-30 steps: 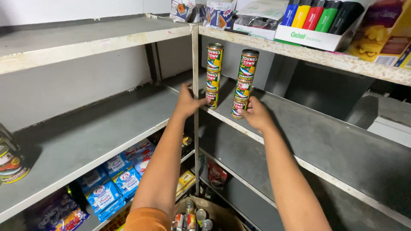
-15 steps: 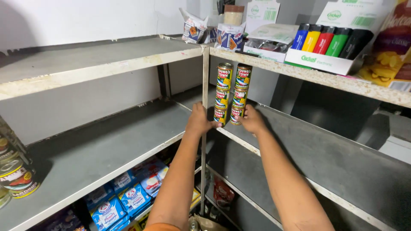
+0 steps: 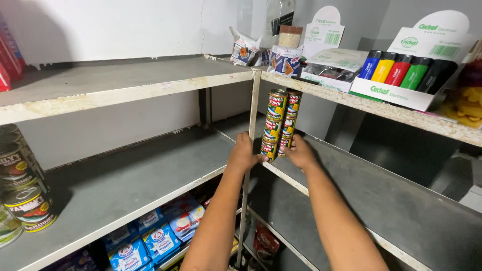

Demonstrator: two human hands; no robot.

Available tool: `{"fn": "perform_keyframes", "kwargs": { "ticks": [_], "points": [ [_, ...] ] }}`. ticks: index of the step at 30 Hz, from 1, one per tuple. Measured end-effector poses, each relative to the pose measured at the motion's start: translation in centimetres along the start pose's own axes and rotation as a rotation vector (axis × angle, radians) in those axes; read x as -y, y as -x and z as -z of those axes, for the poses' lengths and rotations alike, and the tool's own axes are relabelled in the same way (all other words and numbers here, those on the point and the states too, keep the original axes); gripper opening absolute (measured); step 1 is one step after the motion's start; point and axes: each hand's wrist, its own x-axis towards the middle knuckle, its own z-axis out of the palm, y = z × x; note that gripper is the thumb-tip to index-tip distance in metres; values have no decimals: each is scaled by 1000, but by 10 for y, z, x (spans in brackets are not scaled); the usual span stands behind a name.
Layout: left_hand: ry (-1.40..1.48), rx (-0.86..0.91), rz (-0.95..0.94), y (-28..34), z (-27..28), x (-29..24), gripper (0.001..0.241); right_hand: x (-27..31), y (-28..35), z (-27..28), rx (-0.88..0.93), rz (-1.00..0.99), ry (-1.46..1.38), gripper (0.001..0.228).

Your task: Organizing and stacking canned goods on shelves.

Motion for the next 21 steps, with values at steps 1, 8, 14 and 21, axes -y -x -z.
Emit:
{"fn": "perform_keyframes", "kwargs": {
  "ticks": [1, 8, 14, 21],
  "points": [
    [2, 7, 4, 0, -3, 2, 108, 3, 4, 0, 0, -9, 1, 45],
    [-9, -20, 5, 1, -3, 2, 107, 9, 3, -6, -5, -36, 85, 46],
    [-9, -19, 11, 3, -2, 1, 107, 5, 3, -6, 16, -19, 60, 43],
    [-9, 3, 42, 5, 3, -5, 105, 9, 1, -7, 35, 12, 96, 42]
  ]
}}
